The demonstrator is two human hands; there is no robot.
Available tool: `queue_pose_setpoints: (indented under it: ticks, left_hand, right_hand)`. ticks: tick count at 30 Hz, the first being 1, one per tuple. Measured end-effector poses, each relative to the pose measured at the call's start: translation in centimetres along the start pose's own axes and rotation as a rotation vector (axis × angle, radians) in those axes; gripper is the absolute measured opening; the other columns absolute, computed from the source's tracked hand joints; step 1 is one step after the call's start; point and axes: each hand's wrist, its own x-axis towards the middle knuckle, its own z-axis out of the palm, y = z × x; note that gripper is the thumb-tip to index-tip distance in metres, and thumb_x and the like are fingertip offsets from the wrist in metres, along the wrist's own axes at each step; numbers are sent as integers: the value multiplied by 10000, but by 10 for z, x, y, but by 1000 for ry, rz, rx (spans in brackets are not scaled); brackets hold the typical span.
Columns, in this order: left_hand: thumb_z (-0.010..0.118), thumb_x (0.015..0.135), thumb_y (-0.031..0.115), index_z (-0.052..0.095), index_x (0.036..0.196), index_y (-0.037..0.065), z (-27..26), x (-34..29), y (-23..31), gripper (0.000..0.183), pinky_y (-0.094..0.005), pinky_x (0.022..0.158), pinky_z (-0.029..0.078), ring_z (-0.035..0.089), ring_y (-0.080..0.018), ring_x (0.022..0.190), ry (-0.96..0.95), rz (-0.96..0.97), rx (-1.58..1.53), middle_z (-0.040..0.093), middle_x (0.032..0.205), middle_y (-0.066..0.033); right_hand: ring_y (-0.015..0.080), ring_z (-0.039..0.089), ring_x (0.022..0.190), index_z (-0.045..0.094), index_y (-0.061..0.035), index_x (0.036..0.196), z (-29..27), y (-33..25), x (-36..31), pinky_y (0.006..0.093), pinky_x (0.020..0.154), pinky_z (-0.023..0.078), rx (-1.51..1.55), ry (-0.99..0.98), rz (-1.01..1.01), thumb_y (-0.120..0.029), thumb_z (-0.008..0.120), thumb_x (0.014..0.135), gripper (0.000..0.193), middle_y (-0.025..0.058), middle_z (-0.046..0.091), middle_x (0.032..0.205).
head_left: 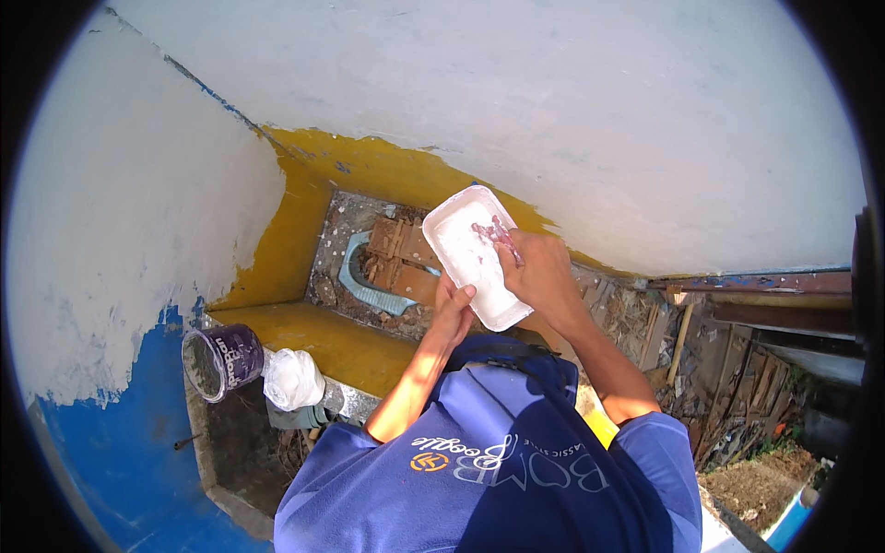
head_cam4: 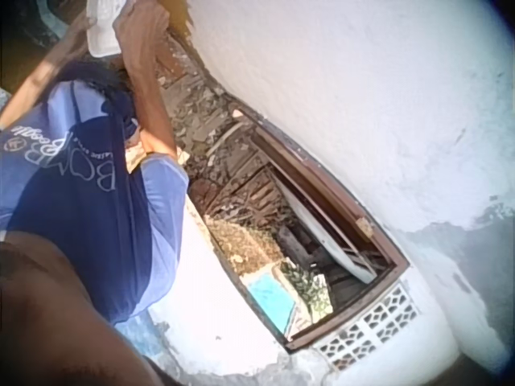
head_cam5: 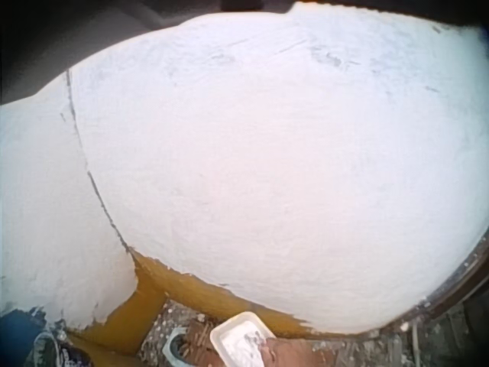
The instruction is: The person mixes a red liquid into white paint in a plastic container.
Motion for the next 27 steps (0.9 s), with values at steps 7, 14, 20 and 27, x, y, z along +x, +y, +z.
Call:
queue_pose_setpoints:
  ticks: [7, 14, 20, 27]
  left_hand:
    - [757, 803, 244, 305, 1443, 8, 0, 0, 0, 818, -387, 1076, 434, 515, -223, 1264, 25, 2, 0, 492, 1379, -124]
    - [786, 751, 357, 280, 1470, 23, 5, 1, 5, 940, -403, 1105, 396, 470, -250, 1308, 45, -19, 82, 454, 1415, -124]
    - [783, 769, 308, 307, 1447, 16, 3, 2, 2, 878, -389, 1082, 420, 504, -235, 1271, 31, -12, 54, 485, 1385, -118]
    - [790, 748, 364, 288, 1462, 16, 5, 1, 4, 940, -403, 1103, 397, 474, -257, 1301, 43, -29, 82, 452, 1415, -134]
  right_hand:
    - [451, 602, 622, 648, 24, 795, 4, 6, 1, 499, 582, 470, 24, 30, 13, -185, 630, 862, 220, 258, 609, 668]
    - [448, 606, 630, 636, 23, 775, 7, 5, 0, 504, 590, 470, -28, 17, 28, -179, 627, 862, 220, 253, 610, 668]
    - [447, 606, 625, 636, 26, 773, 11, 4, 0, 505, 592, 471, 24, 6, -40, -173, 625, 862, 218, 256, 611, 667]
    - [449, 606, 633, 637, 33, 775, 8, 6, 2, 501, 598, 474, 19, -4, -39, -177, 628, 863, 228, 259, 606, 663]
